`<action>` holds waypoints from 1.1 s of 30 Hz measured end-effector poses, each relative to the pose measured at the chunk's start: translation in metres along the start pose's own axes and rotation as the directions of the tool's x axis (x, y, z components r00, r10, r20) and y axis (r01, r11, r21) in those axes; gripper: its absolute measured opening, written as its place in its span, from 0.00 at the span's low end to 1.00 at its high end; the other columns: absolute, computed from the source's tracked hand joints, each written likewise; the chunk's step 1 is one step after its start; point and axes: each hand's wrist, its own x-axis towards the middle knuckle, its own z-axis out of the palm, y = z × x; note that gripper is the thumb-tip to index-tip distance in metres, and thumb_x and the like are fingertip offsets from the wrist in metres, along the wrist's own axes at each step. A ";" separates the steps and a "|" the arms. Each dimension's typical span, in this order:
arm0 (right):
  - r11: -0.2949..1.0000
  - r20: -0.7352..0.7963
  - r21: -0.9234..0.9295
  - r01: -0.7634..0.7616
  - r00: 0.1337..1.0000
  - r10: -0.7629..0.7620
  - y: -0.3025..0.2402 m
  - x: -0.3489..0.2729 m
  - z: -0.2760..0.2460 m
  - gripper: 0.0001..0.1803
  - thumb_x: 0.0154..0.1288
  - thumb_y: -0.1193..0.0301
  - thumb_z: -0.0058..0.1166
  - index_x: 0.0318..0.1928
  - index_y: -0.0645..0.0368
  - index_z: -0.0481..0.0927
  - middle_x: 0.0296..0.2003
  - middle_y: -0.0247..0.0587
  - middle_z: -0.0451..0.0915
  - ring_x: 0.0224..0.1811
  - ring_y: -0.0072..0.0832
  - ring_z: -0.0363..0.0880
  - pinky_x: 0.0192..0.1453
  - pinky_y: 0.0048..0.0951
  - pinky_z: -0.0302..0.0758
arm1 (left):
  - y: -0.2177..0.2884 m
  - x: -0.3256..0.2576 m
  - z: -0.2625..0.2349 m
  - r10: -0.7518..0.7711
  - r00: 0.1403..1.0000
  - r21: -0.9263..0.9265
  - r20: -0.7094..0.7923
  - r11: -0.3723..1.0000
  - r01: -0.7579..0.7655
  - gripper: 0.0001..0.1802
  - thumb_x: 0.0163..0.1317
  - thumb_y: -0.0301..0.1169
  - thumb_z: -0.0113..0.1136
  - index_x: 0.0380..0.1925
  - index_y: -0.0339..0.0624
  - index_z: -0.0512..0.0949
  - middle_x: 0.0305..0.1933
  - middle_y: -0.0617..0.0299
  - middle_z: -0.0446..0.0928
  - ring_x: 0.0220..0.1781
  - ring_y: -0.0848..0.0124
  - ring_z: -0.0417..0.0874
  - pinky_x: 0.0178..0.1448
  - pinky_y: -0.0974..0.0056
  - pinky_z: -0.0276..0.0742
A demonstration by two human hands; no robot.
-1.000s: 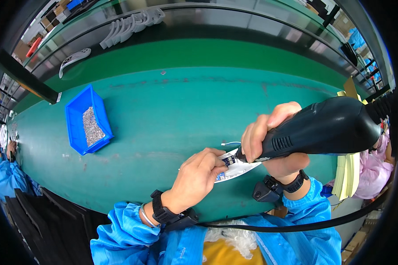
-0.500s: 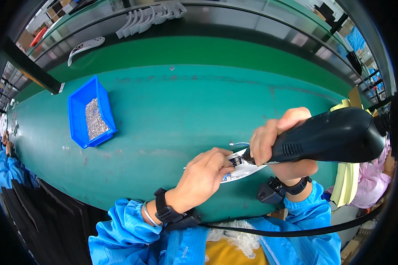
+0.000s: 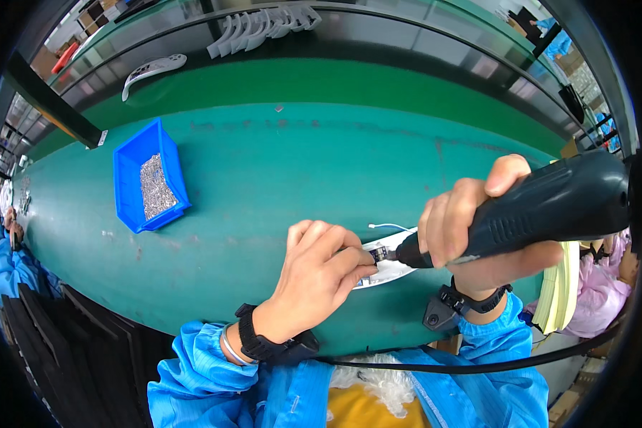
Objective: Assembling a small electronic device using an electric screwdriver at a factory workstation.
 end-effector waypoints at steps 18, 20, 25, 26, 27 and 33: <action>0.993 0.091 0.119 -0.003 0.996 -0.008 0.006 -0.007 0.018 0.37 0.47 0.38 0.48 0.41 0.57 0.57 0.19 0.42 0.72 0.15 0.28 0.72 0.21 0.26 0.70 | 0.012 -0.010 -0.015 -0.066 0.996 0.111 0.065 0.992 0.058 0.06 0.40 0.28 0.63 0.20 0.44 0.75 0.28 0.66 0.71 0.34 0.69 0.71 0.47 0.60 0.58; 0.993 0.139 0.116 0.021 0.990 -0.037 0.012 -0.008 0.019 0.37 0.47 0.38 0.49 0.41 0.57 0.56 0.18 0.42 0.72 0.15 0.28 0.72 0.21 0.26 0.70 | 0.006 -0.015 -0.023 -0.092 0.991 0.063 0.093 0.994 0.086 0.06 0.39 0.28 0.63 0.19 0.44 0.75 0.30 0.64 0.73 0.35 0.69 0.72 0.46 0.61 0.59; 0.998 0.229 -0.014 -0.057 0.972 0.059 0.009 -0.011 0.010 0.38 0.46 0.39 0.50 0.40 0.58 0.56 0.17 0.42 0.71 0.14 0.27 0.71 0.21 0.26 0.70 | -0.014 -0.021 -0.033 -0.349 0.936 -0.233 0.049 0.907 0.351 0.04 0.44 0.26 0.62 0.21 0.40 0.76 0.38 0.54 0.77 0.33 0.60 0.78 0.34 0.64 0.71; 0.991 0.298 -0.125 -0.056 0.950 0.091 0.008 -0.012 0.006 0.38 0.45 0.39 0.50 0.40 0.59 0.56 0.17 0.42 0.71 0.14 0.27 0.71 0.21 0.26 0.71 | -0.019 -0.022 -0.030 -0.323 0.942 -0.239 0.089 0.911 0.335 0.05 0.47 0.25 0.61 0.23 0.36 0.74 0.36 0.51 0.77 0.30 0.58 0.79 0.30 0.63 0.73; 0.990 0.300 -0.126 -0.058 0.949 0.094 0.007 -0.012 0.006 0.38 0.45 0.39 0.50 0.40 0.59 0.56 0.17 0.42 0.71 0.14 0.27 0.71 0.21 0.26 0.71 | -0.020 -0.023 -0.028 -0.325 0.942 -0.242 0.086 0.910 0.336 0.05 0.47 0.25 0.61 0.23 0.36 0.74 0.36 0.51 0.77 0.30 0.58 0.79 0.30 0.63 0.73; 0.985 0.248 -0.116 -0.128 0.957 0.153 0.008 -0.014 0.008 0.38 0.45 0.38 0.51 0.40 0.58 0.56 0.18 0.42 0.71 0.14 0.27 0.71 0.20 0.26 0.70 | -0.020 -0.022 -0.021 -0.296 0.936 -0.201 0.188 0.922 0.332 0.08 0.50 0.26 0.58 0.24 0.35 0.68 0.23 0.51 0.76 0.25 0.55 0.77 0.26 0.59 0.71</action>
